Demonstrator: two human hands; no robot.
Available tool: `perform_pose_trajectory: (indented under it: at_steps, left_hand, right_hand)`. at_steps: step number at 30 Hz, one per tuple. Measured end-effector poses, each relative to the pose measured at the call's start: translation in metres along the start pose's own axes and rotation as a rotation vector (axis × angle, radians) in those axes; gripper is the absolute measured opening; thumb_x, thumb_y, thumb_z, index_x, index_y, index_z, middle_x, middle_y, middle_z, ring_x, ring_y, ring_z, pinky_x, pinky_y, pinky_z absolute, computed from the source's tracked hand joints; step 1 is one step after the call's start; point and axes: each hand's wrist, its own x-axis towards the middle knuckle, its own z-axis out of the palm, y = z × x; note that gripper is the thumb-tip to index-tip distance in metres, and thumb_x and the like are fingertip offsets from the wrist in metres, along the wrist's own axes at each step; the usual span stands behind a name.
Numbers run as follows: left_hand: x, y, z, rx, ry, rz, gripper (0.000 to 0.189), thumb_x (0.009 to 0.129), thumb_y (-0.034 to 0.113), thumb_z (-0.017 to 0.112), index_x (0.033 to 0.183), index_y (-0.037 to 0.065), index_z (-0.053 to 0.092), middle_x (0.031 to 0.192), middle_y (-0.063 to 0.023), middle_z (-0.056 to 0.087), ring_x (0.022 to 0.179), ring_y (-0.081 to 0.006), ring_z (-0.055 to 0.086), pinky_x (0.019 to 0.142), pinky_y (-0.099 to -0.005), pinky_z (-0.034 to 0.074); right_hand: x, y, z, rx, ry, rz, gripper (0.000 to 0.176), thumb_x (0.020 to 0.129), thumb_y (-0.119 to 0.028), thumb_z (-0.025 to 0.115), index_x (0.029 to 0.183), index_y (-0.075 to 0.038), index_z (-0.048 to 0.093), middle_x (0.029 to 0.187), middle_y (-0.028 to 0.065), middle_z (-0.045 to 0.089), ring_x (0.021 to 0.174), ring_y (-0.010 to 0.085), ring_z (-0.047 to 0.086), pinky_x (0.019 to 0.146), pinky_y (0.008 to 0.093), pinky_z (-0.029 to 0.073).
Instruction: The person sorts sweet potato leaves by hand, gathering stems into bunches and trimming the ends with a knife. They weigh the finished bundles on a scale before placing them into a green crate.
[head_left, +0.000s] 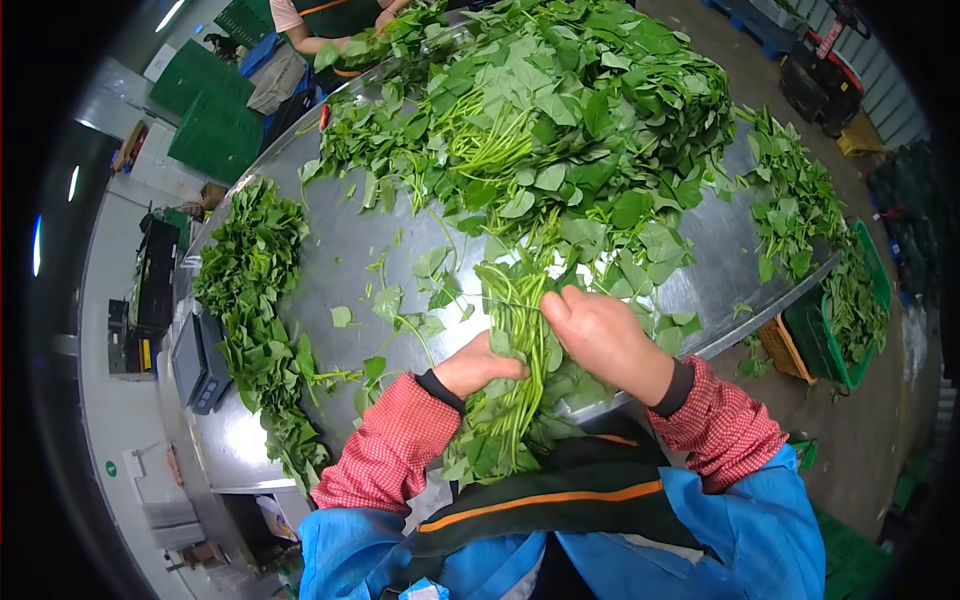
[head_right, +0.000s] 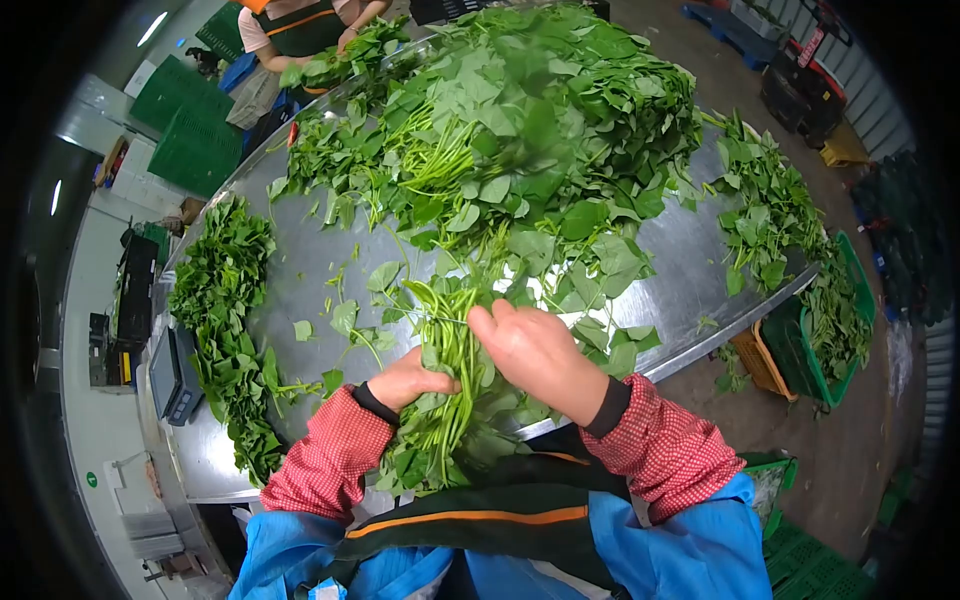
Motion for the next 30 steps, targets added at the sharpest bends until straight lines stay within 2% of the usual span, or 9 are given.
perform_pose_trajectory:
  at_steps: [4, 7, 13, 15, 19, 21, 23, 26, 30]
  left_hand:
    - [-0.012, 0.013, 0.001, 0.022, 0.014, 0.024, 0.047, 0.071, 0.0, 0.064, 0.117, 0.001, 0.057, 0.103, -0.0027, 0.061, 0.095, -0.0128, 0.056, 0.085, -0.029, 0.045]
    - [-0.028, 0.025, -0.011, 0.023, 0.059, 0.111, 0.048, 0.07, 0.0, 0.065, 0.117, 0.001, 0.056, 0.103, -0.0025, 0.061, 0.094, -0.0128, 0.055, 0.086, -0.0294, 0.045]
    - [-0.008, 0.023, -0.011, 0.349, 0.121, 0.12, 0.053, 0.066, 0.0, 0.068, 0.117, 0.001, 0.054, 0.105, -0.0063, 0.062, 0.095, -0.0155, 0.057, 0.087, -0.0297, 0.046]
    - [-0.005, 0.022, -0.005, 0.417, 0.121, 0.097, 0.054, 0.066, 0.002, 0.068, 0.117, 0.001, 0.054, 0.106, -0.0076, 0.063, 0.096, -0.0163, 0.058, 0.087, -0.0306, 0.046]
    - [-0.047, 0.049, -0.023, 0.439, 0.279, 0.138, 0.051, 0.067, 0.003, 0.068, 0.117, 0.002, 0.055, 0.101, -0.0049, 0.064, 0.091, -0.0148, 0.059, 0.085, -0.03, 0.047]
    - [-0.077, 0.044, -0.061, 0.379, 0.411, 0.073, 0.045, 0.068, 0.0, 0.066, 0.112, 0.002, 0.057, 0.099, -0.0032, 0.063, 0.09, -0.0136, 0.059, 0.082, -0.0289, 0.048]
    - [-0.109, 0.035, -0.09, 0.377, 0.588, 0.125, 0.039, 0.068, -0.002, 0.065, 0.107, 0.001, 0.059, 0.097, -0.0026, 0.064, 0.087, -0.0135, 0.06, 0.08, -0.0279, 0.048]
    - [-0.157, 0.048, -0.105, 0.373, 0.76, 0.162, 0.035, 0.069, -0.001, 0.065, 0.104, 0.001, 0.061, 0.095, -0.003, 0.064, 0.084, -0.0138, 0.06, 0.077, -0.0279, 0.048]
    - [-0.185, 0.058, -0.106, 0.431, 0.852, 0.19, 0.025, 0.07, -0.002, 0.06, 0.094, 0.0, 0.06, 0.087, -0.0021, 0.063, 0.077, -0.0136, 0.059, 0.073, -0.0278, 0.048]
  right_hand:
    - [-0.02, 0.034, 0.009, 0.061, 0.026, -0.027, 0.013, 0.079, -0.007, 0.058, 0.086, -0.006, 0.047, 0.07, 0.011, 0.051, 0.058, 0.0303, 0.058, 0.052, 0.0395, 0.048]
    - [-0.078, 0.089, 0.038, -0.025, -0.026, 0.183, 0.012, 0.082, -0.011, 0.059, 0.089, -0.007, 0.05, 0.078, 0.0119, 0.058, 0.065, 0.0295, 0.061, 0.054, 0.0395, 0.049]
    - [-0.022, 0.029, -0.001, 0.028, 0.288, 0.092, 0.014, 0.083, -0.01, 0.06, 0.095, -0.006, 0.053, 0.084, 0.0088, 0.06, 0.063, 0.0266, 0.061, 0.053, 0.0364, 0.049]
    - [-0.006, 0.01, -0.009, -0.008, 0.115, 0.019, 0.012, 0.084, -0.009, 0.057, 0.095, -0.005, 0.053, 0.082, 0.0105, 0.061, 0.065, 0.0284, 0.062, 0.054, 0.0379, 0.05]
    - [-0.054, 0.079, 0.043, 0.034, 0.0, 0.443, 0.014, 0.086, -0.011, 0.053, 0.098, -0.003, 0.049, 0.081, 0.0175, 0.062, 0.07, 0.0374, 0.062, 0.057, 0.046, 0.049]
    - [-0.064, 0.071, 0.042, 0.068, -0.004, 0.493, 0.016, 0.088, -0.014, 0.052, 0.1, -0.004, 0.048, 0.082, 0.0187, 0.062, 0.07, 0.0386, 0.061, 0.058, 0.0481, 0.048]
    - [-0.048, 0.034, 0.046, 0.194, -0.273, 0.558, 0.021, 0.09, -0.022, 0.048, 0.104, -0.006, 0.049, 0.086, 0.021, 0.062, 0.075, 0.0397, 0.061, 0.061, 0.0488, 0.048]
    - [-0.019, -0.041, 0.095, 0.598, -0.354, 0.193, 0.018, 0.09, -0.019, 0.051, 0.098, -0.004, 0.045, 0.078, 0.0178, 0.061, 0.072, 0.0393, 0.061, 0.059, 0.0495, 0.047]
    - [0.009, -0.141, 0.186, 0.538, -0.625, -0.217, 0.023, 0.09, -0.016, 0.049, 0.103, 0.001, 0.045, 0.077, 0.0188, 0.063, 0.073, 0.0369, 0.064, 0.06, 0.0474, 0.05]
